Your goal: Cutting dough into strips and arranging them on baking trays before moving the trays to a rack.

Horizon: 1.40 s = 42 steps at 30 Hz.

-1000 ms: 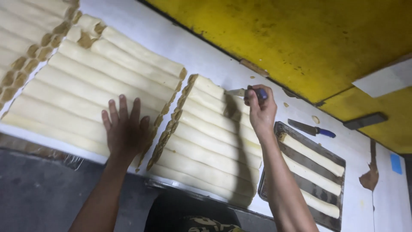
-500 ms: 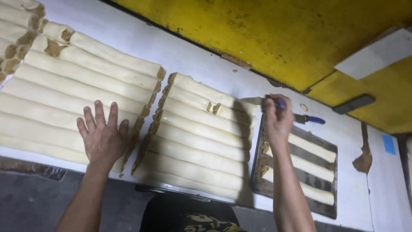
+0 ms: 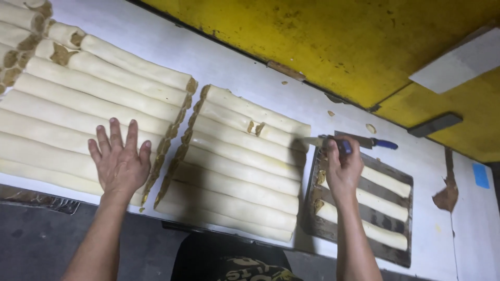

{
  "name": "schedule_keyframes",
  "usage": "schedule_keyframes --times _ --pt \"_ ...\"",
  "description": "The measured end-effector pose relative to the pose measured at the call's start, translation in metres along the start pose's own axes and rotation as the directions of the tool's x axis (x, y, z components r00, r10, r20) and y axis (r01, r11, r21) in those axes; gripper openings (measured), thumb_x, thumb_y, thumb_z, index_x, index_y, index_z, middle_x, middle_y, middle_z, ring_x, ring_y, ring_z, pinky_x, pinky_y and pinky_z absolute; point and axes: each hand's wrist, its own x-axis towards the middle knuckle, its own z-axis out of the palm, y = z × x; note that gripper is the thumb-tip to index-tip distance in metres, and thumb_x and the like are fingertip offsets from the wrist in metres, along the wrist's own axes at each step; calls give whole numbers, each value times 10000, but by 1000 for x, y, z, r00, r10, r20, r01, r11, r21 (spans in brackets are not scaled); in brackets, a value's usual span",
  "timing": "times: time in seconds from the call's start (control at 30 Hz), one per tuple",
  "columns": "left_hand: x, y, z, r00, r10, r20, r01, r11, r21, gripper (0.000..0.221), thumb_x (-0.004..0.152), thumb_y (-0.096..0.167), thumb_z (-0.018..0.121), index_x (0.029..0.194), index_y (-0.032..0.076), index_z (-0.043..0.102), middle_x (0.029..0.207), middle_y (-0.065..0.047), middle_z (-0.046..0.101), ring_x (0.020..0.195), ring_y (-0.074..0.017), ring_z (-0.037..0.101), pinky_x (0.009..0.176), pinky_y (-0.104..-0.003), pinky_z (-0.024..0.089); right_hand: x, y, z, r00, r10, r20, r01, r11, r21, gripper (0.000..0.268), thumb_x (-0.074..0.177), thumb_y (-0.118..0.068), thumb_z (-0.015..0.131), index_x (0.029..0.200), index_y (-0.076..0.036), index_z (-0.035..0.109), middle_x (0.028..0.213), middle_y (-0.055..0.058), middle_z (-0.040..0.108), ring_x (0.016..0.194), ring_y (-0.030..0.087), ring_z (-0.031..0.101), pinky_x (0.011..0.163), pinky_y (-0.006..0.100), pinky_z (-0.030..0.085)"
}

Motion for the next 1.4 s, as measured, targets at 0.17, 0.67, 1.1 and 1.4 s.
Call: schedule_keyframes --times 0.17,0.67,1.1,1.4 --pt "-5 5 -9 989 -83 124 79 996 38 679 1069 581 308 1654 235 304 1739 -162 172 1591 -410 47 1260 -576 -8 -1 0 39 993 -118 14 117 991 69 170 1058 -60 624 1219 -16 592 948 246 720 807 342 730 729 477 622" --pt "0 27 -48 959 -143 245 140 990 30 662 1053 536 340 1649 260 260 1727 -149 161 1586 -398 53 1257 -564 5 9 -82 117 966 -250 70 231 951 205 149 1023 -56 644 1147 25 624 879 251 719 711 320 734 645 443 636" --pt "1 31 -56 954 -113 279 112 994 20 652 1052 461 405 1644 228 260 1711 -172 168 1574 -415 73 1246 -589 37 10 -118 166 949 -295 109 254 923 288 144 1020 -80 643 1145 -11 626 892 233 736 709 298 742 648 430 628" --pt "4 31 -56 950 -118 288 117 993 23 691 1036 519 382 1649 242 229 1718 -169 137 1577 -419 46 1247 -592 11 -7 -109 137 952 -259 161 216 945 247 131 1002 -94 659 1116 -32 641 917 193 765 673 253 737 614 402 618"
